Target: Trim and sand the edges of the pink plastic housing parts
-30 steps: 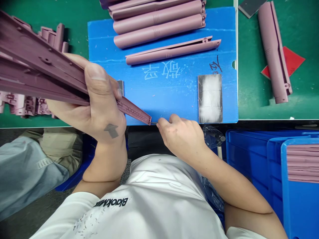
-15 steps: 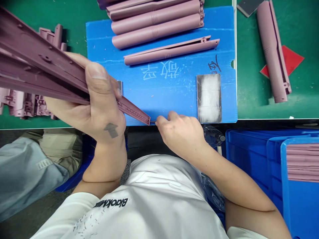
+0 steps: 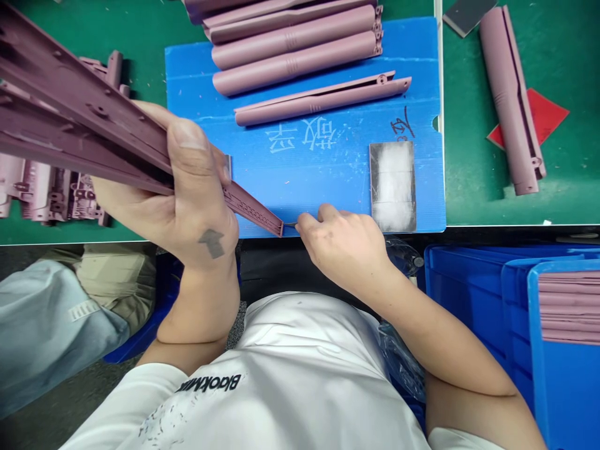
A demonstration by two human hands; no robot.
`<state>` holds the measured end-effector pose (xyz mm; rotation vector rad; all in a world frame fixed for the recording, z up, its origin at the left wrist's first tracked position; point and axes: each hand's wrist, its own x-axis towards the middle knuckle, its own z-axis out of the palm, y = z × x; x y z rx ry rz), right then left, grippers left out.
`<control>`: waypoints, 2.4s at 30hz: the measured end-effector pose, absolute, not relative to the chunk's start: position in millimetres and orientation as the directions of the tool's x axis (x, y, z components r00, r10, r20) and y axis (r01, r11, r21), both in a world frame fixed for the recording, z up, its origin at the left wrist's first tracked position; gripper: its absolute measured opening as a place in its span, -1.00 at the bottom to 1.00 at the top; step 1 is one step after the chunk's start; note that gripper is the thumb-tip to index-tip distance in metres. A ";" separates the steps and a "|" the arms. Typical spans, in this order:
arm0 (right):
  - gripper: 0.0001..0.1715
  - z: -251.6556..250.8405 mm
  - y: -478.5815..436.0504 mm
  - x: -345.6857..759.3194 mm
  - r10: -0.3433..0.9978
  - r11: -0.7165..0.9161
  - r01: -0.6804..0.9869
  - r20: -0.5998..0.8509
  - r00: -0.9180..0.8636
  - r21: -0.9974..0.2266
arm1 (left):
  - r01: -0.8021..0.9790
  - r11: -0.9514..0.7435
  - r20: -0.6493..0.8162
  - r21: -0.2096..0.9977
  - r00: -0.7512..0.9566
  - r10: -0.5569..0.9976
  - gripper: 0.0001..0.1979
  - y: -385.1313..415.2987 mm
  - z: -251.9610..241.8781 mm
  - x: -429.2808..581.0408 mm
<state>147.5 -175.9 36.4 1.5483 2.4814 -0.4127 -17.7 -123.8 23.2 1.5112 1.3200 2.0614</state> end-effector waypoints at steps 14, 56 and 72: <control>-0.43 34.7 -169.4 149.3 0.829 0.415 0.894 -0.334 -0.448 -0.169 | 0.246 -0.589 0.634 0.770 -0.405 0.659 -0.72 -123.2 29.0 -14.2; -0.73 4.0 -197.7 127.6 0.985 -0.030 0.388 -0.094 -0.147 -0.921 | -0.039 -0.608 0.494 0.793 -0.545 0.678 -0.81 -143.9 55.9 -22.1; -0.63 0.7 -200.8 139.2 0.944 -0.220 -0.073 -0.193 -0.266 -0.973 | -0.378 -0.254 0.048 0.890 -0.478 0.877 -0.76 -136.9 58.3 -32.8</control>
